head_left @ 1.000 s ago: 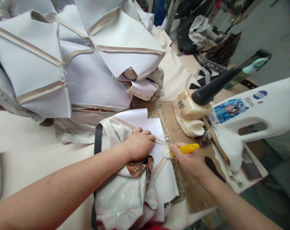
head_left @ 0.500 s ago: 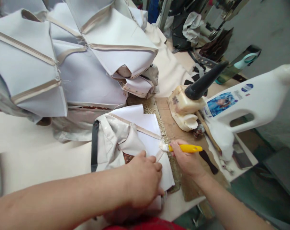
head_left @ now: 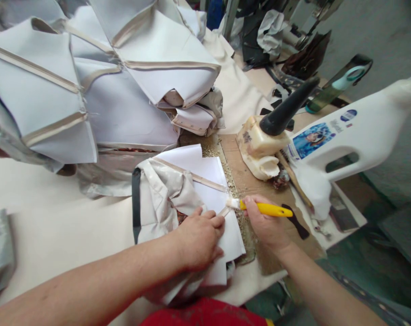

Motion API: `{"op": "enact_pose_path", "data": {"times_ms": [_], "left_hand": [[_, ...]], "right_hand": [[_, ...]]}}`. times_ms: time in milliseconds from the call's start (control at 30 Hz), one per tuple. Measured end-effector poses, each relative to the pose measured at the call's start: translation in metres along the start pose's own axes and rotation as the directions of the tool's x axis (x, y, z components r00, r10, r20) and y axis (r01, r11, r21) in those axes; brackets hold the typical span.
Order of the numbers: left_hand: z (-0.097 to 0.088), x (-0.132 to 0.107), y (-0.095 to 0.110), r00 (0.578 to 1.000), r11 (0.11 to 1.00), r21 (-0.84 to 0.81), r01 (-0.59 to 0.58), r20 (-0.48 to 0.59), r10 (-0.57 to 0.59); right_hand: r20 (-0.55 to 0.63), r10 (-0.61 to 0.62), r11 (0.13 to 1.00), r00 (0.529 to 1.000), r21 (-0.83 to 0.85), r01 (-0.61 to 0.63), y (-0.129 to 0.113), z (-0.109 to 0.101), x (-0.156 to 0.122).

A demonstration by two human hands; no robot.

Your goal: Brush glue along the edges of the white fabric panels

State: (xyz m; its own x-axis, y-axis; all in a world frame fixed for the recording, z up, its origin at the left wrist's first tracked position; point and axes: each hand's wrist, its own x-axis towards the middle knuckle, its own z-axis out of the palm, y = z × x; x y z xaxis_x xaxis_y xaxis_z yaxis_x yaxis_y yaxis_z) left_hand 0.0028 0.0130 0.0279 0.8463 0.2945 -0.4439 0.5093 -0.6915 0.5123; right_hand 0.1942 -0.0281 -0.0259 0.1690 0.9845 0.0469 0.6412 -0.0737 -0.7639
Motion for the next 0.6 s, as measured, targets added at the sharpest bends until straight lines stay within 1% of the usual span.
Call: {"op": "enact_pose_path", "data": {"times_ms": [67, 100, 200, 233, 300, 367, 433, 500, 567, 600], "left_hand": [[0.002, 0.000, -0.001, 1.000, 1.000, 0.003, -0.002, -0.015, 0.002], [0.002, 0.000, -0.001, 1.000, 1.000, 0.005, -0.001, -0.022, 0.001], [0.003, 0.001, -0.003, 1.000, 1.000, 0.009, -0.003, -0.024, 0.003], [0.004, 0.001, -0.003, 1.000, 1.000, 0.010, -0.003, -0.023, 0.003], [0.004, 0.001, -0.003, 1.000, 1.000, 0.010, 0.003, -0.020, -0.003], [0.005, 0.001, -0.003, 1.000, 1.000, 0.009, 0.012, -0.016, -0.012], [0.005, 0.002, -0.003, 1.000, 1.000, 0.007, 0.015, -0.013, -0.015], [0.006, 0.002, -0.004, 1.000, 1.000, 0.011, 0.010, -0.019, -0.010], [0.007, 0.003, -0.004, 1.000, 1.000, 0.022, 0.005, -0.025, -0.005], [0.007, 0.003, -0.004, 1.000, 1.000, 0.027, 0.003, -0.028, -0.003]], "right_hand": [[0.065, -0.047, 0.999, 0.997, -0.002, 0.047, -0.002, 0.001, -0.001], [0.067, -0.060, 0.998, 0.996, -0.013, 0.061, -0.003, 0.001, -0.002], [-0.007, -0.068, 0.995, 0.998, -0.072, 0.067, -0.004, 0.001, -0.001], [-0.005, -0.074, 0.994, 0.997, -0.081, 0.073, -0.004, 0.001, -0.003], [0.049, -0.087, 0.993, 0.995, -0.076, 0.090, -0.004, 0.000, -0.011], [0.112, -0.083, 0.994, 0.990, -0.061, 0.090, -0.006, -0.003, -0.027], [0.148, -0.044, 0.997, 0.988, -0.057, 0.053, -0.010, -0.009, -0.049], [0.150, 0.017, 0.998, 0.989, -0.065, -0.007, -0.013, -0.015, -0.070], [0.146, 0.081, 0.995, 0.986, -0.070, -0.072, -0.016, -0.020, -0.081], [0.141, 0.107, 0.993, 0.984, -0.066, -0.099, -0.017, -0.022, -0.081]]}}
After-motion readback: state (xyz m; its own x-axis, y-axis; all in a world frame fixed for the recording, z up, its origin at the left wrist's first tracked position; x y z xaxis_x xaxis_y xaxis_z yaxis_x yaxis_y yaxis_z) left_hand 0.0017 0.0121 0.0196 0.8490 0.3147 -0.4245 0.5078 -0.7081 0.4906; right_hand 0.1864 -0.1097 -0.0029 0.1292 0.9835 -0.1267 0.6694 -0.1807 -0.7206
